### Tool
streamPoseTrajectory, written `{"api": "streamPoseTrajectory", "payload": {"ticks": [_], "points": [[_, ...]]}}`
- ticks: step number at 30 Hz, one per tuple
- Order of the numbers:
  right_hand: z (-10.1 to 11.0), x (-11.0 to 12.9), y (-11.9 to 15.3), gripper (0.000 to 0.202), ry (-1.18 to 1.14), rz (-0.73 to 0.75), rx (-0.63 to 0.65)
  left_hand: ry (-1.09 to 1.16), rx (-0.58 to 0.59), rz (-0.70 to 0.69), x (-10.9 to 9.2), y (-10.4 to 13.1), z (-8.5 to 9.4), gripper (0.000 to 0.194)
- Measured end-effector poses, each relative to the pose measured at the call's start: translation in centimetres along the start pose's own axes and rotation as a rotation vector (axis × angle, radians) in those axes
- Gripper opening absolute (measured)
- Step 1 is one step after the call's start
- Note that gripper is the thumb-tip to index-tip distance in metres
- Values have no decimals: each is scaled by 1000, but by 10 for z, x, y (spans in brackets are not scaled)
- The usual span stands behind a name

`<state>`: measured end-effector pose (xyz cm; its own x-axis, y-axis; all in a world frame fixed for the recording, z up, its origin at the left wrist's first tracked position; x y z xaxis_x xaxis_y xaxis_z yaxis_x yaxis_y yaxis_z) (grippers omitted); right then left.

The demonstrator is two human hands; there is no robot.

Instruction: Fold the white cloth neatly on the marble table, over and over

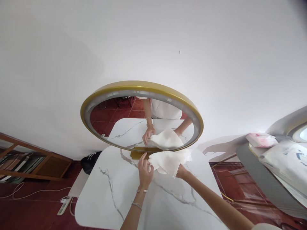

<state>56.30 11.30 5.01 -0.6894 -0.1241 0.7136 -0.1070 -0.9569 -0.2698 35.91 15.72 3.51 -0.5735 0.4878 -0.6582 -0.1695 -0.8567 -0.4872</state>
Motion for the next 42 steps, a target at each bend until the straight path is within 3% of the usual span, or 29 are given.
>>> {"api": "streamPoseTrajectory", "payload": {"ticks": [3, 7, 9, 14, 18, 22, 26, 29, 31, 34, 39, 42], "points": [[-1, -3, 27, 34, -42, -50, -55, 104, 212, 7, -11, 3, 4, 11], [9, 4, 54, 65, -174, -267, -410, 239, 380, 79, -25, 7, 6, 10], [18, 9, 56, 76, -159, -273, -517, 257, 436, 69, -33, 5, 10, 11], [56, 14, 45, 16, 131, -181, -517, 295, 569, 48, -44, -5, 28, 5], [95, 21, 58, 15, 95, -117, -314, 341, 608, 169, -36, -16, 49, 35], [132, 43, 95, 23, -22, -235, -164, 369, 757, 225, -42, -28, 80, 29], [173, 69, 137, 25, -69, -354, -235, 458, 697, 385, -74, -34, 121, 40], [202, 77, 156, 26, -120, -410, -371, 538, 594, 461, -104, -30, 133, 47], [213, 71, 158, 28, -154, -423, -442, 574, 537, 476, -117, -26, 123, 50], [212, 37, 144, 36, -159, -441, -486, 605, 494, 491, -123, -25, 86, 50], [177, -52, 87, 44, 14, -486, -436, 397, 420, 456, -104, -41, 4, 34], [147, -91, 59, 46, 99, -517, -457, 154, 179, 368, -86, -27, -35, 37]]}}
Point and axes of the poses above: each hand's wrist, its own y-axis away from the middle knuckle, its own z-axis out of the back of the hand, x = y × z, the point moved 1 cm from there along -y, towards the middle knuckle, and after that the axes turned 7 degrees about y, right-handed, at the moved point
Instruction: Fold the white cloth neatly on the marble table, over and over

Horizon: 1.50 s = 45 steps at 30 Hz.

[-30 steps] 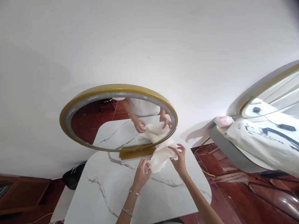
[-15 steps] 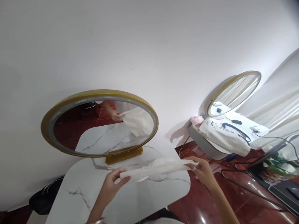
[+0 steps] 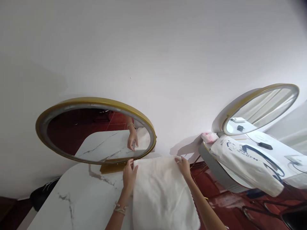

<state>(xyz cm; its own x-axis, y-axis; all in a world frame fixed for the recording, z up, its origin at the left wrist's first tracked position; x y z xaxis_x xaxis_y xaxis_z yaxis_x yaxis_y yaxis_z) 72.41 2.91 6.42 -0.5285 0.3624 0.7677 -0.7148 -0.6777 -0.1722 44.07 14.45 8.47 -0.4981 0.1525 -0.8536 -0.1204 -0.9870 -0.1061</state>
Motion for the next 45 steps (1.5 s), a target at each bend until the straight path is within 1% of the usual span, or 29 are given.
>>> {"api": "streamPoseTrajectory", "payload": {"ticks": [1, 2, 3, 4, 6, 7, 9, 10, 12, 16, 19, 22, 24, 27, 29, 32, 36, 39, 41, 43, 45], "points": [[-14, -6, 0, 48, 15, -1, -17, -64, -82, -52, 11, 7, -12, 40], [-26, -12, 6, 50, 40, 22, -34, -121, -132, -115, 23, 16, -23, 41], [-38, -18, 16, 51, 74, 72, -47, -165, -128, -181, 35, 28, -35, 40], [-48, -25, 29, 51, 122, 151, -54, -202, -91, -245, 47, 39, -46, 39], [-67, -39, 62, 45, 251, 368, -30, -265, -17, -338, 67, 57, -68, 41], [-75, -45, 78, 45, 321, 449, -10, -296, -12, -365, 75, 62, -78, 43], [-87, -53, 101, 47, 445, 526, 10, -352, -53, -394, 86, 63, -94, 52], [-91, -54, 108, 49, 494, 540, 14, -373, -79, -401, 91, 61, -100, 57], [-99, -48, 111, 51, 559, 572, 46, -399, -112, -410, 97, 53, -110, 63], [-119, -25, 102, 56, 588, 690, 183, -432, -144, -389, 102, 43, -118, 66], [-138, -15, 95, 57, 597, 693, 213, -491, -157, -391, 98, 37, -119, 65], [-153, -10, 83, 56, 593, 670, 260, -555, -151, -404, 89, 21, -118, 62], [-157, -6, 71, 50, 583, 615, 281, -592, -132, -395, 82, 7, -116, 58], [-159, 0, 52, 46, 581, 535, 263, -632, -99, -361, 73, -12, -114, 54], [-161, 2, 43, 49, 581, 557, 265, -648, -84, -346, 68, -18, -113, 49], [-166, 3, 32, 51, 569, 619, 317, -683, -78, -320, 63, -23, -115, 42], [-175, 6, 4, 47, 563, 620, 412, -681, -30, -219, 59, -41, -123, 41], [-177, 5, -24, 49, 591, 553, 456, -654, 15, -195, 58, -60, -131, 41], [-172, -2, -38, 55, 622, 476, 426, -644, 39, -192, 59, -69, -135, 42], [-162, -13, -42, 57, 671, 404, 356, -635, 50, -190, 60, -72, -135, 43], [-148, -26, -35, 53, 725, 391, 281, -615, 47, -217, 61, -69, -133, 45]]}}
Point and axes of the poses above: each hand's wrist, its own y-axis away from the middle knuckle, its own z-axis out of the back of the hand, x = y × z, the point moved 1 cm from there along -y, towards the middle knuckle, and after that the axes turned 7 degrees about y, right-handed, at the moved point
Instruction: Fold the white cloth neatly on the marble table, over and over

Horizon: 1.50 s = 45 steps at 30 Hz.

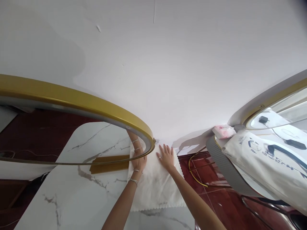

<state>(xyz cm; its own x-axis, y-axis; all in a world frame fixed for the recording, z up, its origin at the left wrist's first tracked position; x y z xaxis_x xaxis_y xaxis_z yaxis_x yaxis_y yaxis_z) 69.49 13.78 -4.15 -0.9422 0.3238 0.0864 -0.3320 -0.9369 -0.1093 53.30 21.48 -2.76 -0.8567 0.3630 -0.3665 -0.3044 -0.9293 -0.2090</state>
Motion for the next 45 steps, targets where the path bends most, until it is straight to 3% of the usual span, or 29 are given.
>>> {"api": "streamPoseTrajectory", "payload": {"ticks": [7, 11, 13, 17, 24, 26, 29, 33, 37, 40, 42, 45], "points": [[3, -11, 88, 55, 60, 47, -158, 58, -128, -76, 5, 53, 11, 48], [2, -5, 111, 60, 49, 52, -173, 34, -191, -63, 3, 75, 11, 61], [0, -4, 107, 61, 42, 45, -201, 34, -150, -134, -4, 73, 8, 59], [-6, -3, 75, 59, 30, 16, -210, 99, 75, -409, -24, 48, -3, 50], [-3, -10, 22, 54, 39, -34, -46, 166, 208, -453, -37, -3, -23, 48], [-2, -14, 16, 54, 37, -43, -6, 168, 225, -469, -42, -8, -25, 47], [-2, -20, 19, 51, 53, -22, -22, 159, 238, -602, -57, -2, -27, 49], [1, -30, 50, 53, 96, 9, -105, 162, 217, -667, -75, 27, -26, 52], [13, -30, 113, 60, 96, 43, -130, 157, 254, -668, -71, 86, -5, 55], [20, -20, 172, 64, 69, 59, -111, 107, 264, -613, -42, 148, 20, 57], [22, -13, 204, 67, 53, 51, -108, 40, 210, -469, -13, 182, 34, 59], [20, -7, 221, 71, 38, 49, -111, -3, 131, -360, 19, 200, 46, 60]]}}
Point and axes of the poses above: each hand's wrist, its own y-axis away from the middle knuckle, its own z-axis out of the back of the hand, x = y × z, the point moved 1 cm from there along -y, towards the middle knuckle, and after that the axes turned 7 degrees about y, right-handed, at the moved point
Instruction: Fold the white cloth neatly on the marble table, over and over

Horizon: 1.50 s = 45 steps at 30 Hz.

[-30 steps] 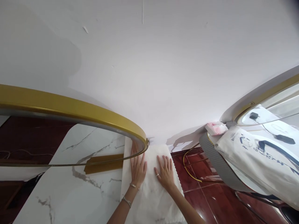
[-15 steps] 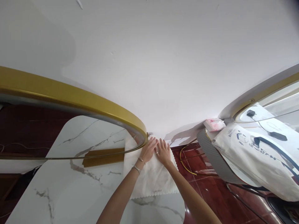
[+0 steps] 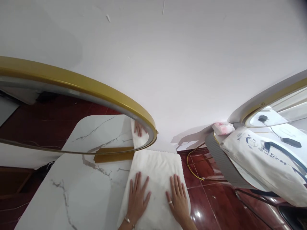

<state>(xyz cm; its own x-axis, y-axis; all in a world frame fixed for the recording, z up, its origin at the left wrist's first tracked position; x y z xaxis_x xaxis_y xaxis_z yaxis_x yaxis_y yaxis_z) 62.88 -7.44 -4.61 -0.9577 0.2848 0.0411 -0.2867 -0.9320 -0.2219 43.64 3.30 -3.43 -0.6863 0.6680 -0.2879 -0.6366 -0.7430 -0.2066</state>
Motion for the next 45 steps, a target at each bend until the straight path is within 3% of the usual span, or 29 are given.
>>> {"api": "streamPoseTrajectory", "payload": {"ticks": [3, 8, 12, 16, 21, 23, 25, 29, 33, 41, 43, 45], "points": [[-6, -8, -27, 69, -10, 30, -4, 27, -18, 22, 13, -20, 2, 60], [-21, -36, -111, 60, 11, 145, 1, 101, -94, 131, 12, -84, -8, 60], [-21, -43, -142, 55, 32, 204, 35, 113, -138, 184, 7, -101, -14, 62], [-11, -32, -114, 64, 6, 260, 46, 84, -54, 113, -1, -78, -12, 63], [9, -21, -27, 63, -23, 206, 35, 79, 152, -180, -25, -11, -3, 84], [16, -18, 7, 66, -6, 202, 33, 56, 150, -203, -37, 20, 0, 88], [21, -15, 33, 63, 23, 192, 19, 27, 121, -195, -49, 46, 2, 79], [23, -8, 53, 61, 48, 167, -11, 8, 76, -186, -66, 71, 0, 65], [20, -2, 40, 64, 18, 138, -9, 4, 58, -136, -62, 51, -4, 63], [3, 0, -26, 63, -13, 114, -76, 107, -125, 78, -15, -49, -6, 52], [0, -3, -35, 64, -31, 105, -111, 90, -125, 79, -11, -56, -7, 56], [0, -2, -34, 65, -46, 95, -120, 49, -106, 102, -11, -50, -8, 58]]}}
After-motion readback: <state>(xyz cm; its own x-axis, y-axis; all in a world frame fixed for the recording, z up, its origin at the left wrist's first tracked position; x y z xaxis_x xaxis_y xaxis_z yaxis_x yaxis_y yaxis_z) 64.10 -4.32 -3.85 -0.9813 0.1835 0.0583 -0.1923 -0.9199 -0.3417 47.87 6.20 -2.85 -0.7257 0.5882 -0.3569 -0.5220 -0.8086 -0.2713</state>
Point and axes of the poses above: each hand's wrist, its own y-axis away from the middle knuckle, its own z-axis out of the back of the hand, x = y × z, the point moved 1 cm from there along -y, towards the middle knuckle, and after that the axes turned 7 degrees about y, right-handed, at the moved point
